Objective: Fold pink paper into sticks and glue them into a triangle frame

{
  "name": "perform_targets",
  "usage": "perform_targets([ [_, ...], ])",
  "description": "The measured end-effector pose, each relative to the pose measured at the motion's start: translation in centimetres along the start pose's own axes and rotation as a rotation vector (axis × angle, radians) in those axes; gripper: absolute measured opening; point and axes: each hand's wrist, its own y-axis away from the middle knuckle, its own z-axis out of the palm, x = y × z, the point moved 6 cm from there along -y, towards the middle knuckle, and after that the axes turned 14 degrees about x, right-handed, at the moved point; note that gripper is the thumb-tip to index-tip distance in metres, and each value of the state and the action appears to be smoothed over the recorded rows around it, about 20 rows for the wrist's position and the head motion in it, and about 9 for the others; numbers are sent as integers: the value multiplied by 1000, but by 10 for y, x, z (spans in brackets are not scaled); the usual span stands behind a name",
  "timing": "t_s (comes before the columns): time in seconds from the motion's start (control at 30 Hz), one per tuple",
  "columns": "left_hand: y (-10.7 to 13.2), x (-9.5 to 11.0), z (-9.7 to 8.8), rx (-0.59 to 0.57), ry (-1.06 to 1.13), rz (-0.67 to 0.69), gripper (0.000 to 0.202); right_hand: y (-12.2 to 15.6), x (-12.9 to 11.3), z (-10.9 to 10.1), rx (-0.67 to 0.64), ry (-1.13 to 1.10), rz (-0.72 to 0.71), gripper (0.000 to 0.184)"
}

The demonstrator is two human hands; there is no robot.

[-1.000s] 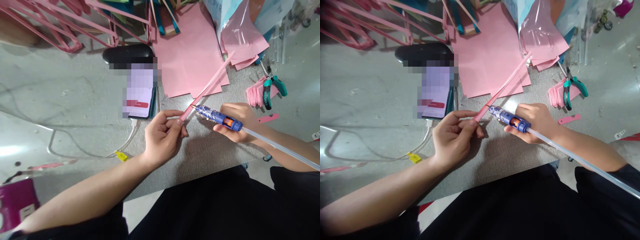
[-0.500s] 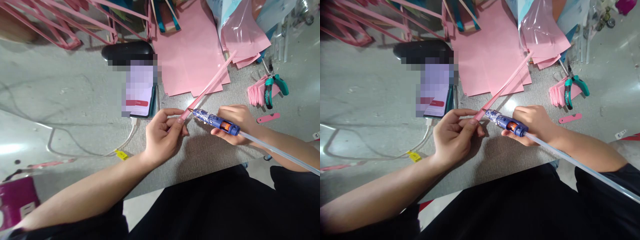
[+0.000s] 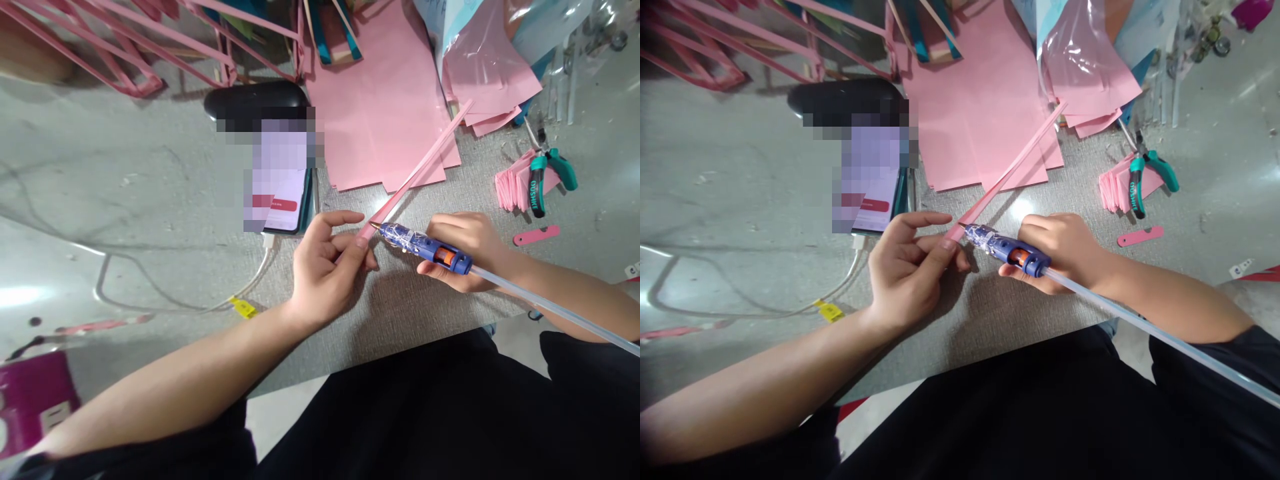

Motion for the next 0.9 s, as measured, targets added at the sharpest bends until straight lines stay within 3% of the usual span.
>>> perform_targets([
  [0.17,1,-4,0,17,71,-21,25,0,0,0,77,-94,-6,58],
  [0.33,1,-6,1,2,77,-36,26,-3,-3,-8,74,-226,9,52],
  [0.47,4,-2,1,-72,-18,-7,25,-8,-2,-26,208,-251,19,41],
  [0.57,8,5,5,-199,-172,107,21,-11,2,-37,309,-197,29,31],
  [0.67,12,13,9,-270,-354,312,18,-13,9,-36,310,-138,92,34],
  [0.9,16,20,13,-257,-556,691,16,0,43,-9,265,-59,307,33],
])
